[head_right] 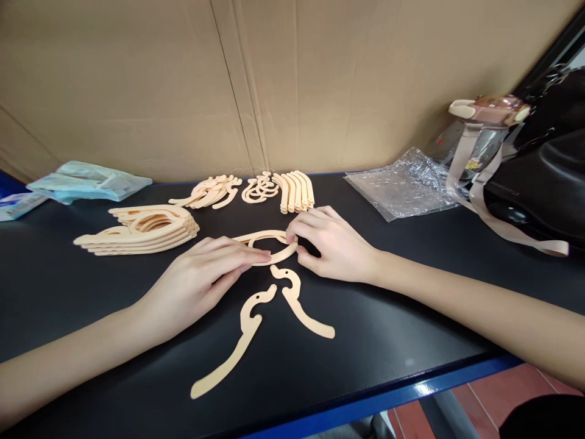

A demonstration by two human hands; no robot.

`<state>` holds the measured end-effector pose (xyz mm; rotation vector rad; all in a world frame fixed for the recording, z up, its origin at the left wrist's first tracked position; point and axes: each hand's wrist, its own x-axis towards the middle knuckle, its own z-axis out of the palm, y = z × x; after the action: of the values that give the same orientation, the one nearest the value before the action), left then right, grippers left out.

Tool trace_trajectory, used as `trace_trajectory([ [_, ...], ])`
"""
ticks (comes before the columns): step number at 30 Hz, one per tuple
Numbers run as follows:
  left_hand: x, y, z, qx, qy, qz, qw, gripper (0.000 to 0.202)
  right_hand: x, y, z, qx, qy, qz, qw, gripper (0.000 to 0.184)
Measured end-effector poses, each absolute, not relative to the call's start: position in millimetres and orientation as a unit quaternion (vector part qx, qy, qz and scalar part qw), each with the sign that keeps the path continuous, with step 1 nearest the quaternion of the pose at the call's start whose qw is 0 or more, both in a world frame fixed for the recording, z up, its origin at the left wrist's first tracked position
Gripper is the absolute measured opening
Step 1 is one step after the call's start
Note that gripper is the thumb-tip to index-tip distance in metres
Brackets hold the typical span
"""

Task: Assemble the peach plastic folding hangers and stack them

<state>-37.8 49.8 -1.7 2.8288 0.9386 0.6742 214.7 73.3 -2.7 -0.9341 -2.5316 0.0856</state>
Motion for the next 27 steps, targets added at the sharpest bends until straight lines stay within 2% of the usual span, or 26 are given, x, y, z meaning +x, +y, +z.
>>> trace_trajectory([
  [5,-38.6,49.6,-2.3,0.924,0.287,0.243,0.062,0.035,214.3,72.7,-1.2,-0.346,-0.911,0.033,0.222,0.006],
  [9,-38.6,48.3,-2.1,0.925,0.258,0.262,0.097,0.037,215.9,74.2,-2.5,-0.381,-0.894,0.044,0.231,0.019],
  [13,-35.5,38.4,3.4,0.933,0.236,0.250,0.106,0.025,218.8,76.6,-5.2,-0.406,-0.884,0.042,0.228,0.014],
  [15,-33.4,30.3,6.5,0.940,0.229,0.232,0.098,0.024,220.0,77.6,-6.3,-0.407,-0.883,0.042,0.230,0.010],
  [19,-29.8,15.4,11.2,0.942,0.263,0.197,0.064,0.038,221.3,78.1,-7.1,-0.397,-0.885,0.048,0.240,0.009],
  [24,-29.3,9.5,16.1,0.942,0.306,0.134,0.014,0.020,221.0,74.8,-4.9,-0.333,-0.904,0.036,0.265,0.016],
  [27,-30.5,10.6,16.6,0.945,0.299,0.130,-0.025,0.021,220.9,73.5,-4.5,-0.305,-0.919,0.017,0.249,0.019],
])
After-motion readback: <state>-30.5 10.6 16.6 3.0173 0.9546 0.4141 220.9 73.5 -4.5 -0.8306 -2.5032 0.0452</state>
